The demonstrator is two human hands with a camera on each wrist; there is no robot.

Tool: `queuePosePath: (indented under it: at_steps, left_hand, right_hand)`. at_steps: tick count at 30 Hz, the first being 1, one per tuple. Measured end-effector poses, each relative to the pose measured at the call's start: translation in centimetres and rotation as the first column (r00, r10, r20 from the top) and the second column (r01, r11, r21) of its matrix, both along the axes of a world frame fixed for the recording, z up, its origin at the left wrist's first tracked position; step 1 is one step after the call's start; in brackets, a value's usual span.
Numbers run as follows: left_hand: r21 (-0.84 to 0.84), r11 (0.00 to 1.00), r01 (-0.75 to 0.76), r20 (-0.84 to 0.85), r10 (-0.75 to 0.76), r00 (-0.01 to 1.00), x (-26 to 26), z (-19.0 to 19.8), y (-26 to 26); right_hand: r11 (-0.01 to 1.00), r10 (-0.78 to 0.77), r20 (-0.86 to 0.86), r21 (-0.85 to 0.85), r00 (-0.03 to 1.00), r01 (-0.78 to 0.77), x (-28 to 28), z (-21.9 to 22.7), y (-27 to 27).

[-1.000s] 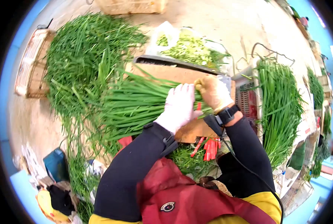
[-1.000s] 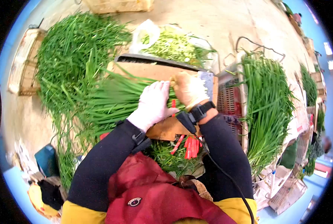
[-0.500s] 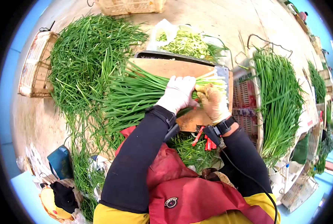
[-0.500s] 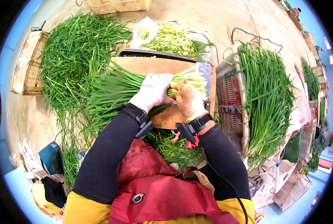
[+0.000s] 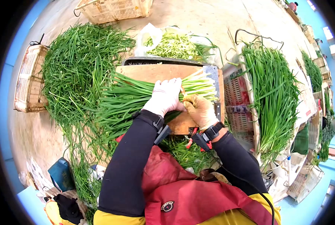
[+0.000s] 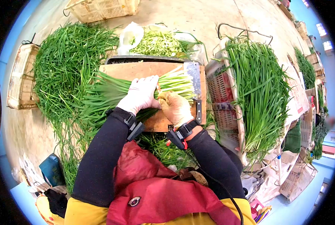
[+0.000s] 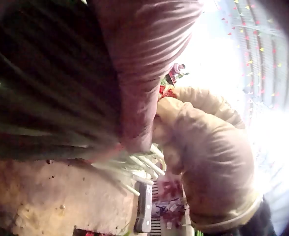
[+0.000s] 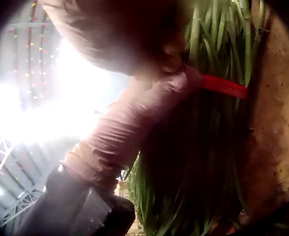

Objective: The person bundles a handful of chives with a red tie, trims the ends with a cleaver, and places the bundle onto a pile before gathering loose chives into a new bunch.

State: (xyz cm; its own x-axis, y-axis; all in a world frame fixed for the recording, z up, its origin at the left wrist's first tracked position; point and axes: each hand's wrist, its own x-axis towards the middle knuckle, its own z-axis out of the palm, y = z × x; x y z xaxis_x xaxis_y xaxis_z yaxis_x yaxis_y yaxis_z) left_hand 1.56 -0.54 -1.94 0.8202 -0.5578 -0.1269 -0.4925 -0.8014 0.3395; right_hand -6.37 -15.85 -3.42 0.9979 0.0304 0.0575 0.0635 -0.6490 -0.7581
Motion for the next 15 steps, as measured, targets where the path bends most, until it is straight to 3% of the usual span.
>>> queuePosePath:
  at_steps: [3,8,11,13,15]
  left_hand:
    - [0.042,0.999,0.011,-0.031,-0.010,0.999,-0.3,0.6,-0.2]
    - [0.057,0.998,-0.013,-0.031,0.015,0.999,-1.1,-1.2,-0.9]
    - [0.026,1.000,-0.014,-0.013,0.014,1.000,-1.1,-1.3,-0.9]
    - [0.030,0.999,-0.011,-0.034,0.012,0.999,-1.0,-1.1,-0.8]
    - [0.025,1.000,-0.014,-0.054,0.016,0.998,-1.0,-0.9,-0.9]
  right_hand:
    - [0.990,-0.050,0.103,0.136,0.993,0.035,0.8,-0.1,0.5]
    - [0.974,-0.060,0.136,0.223,0.989,0.028,1.4,-1.2,0.9]
    - [0.928,-0.104,0.048,0.364,0.993,0.079,0.8,-1.9,0.6]
    - [0.841,-0.143,-0.172,0.499,0.975,0.212,0.6,-1.1,0.7]
    - [0.872,-0.136,-0.131,0.455,0.982,0.181,1.2,-2.1,0.3]
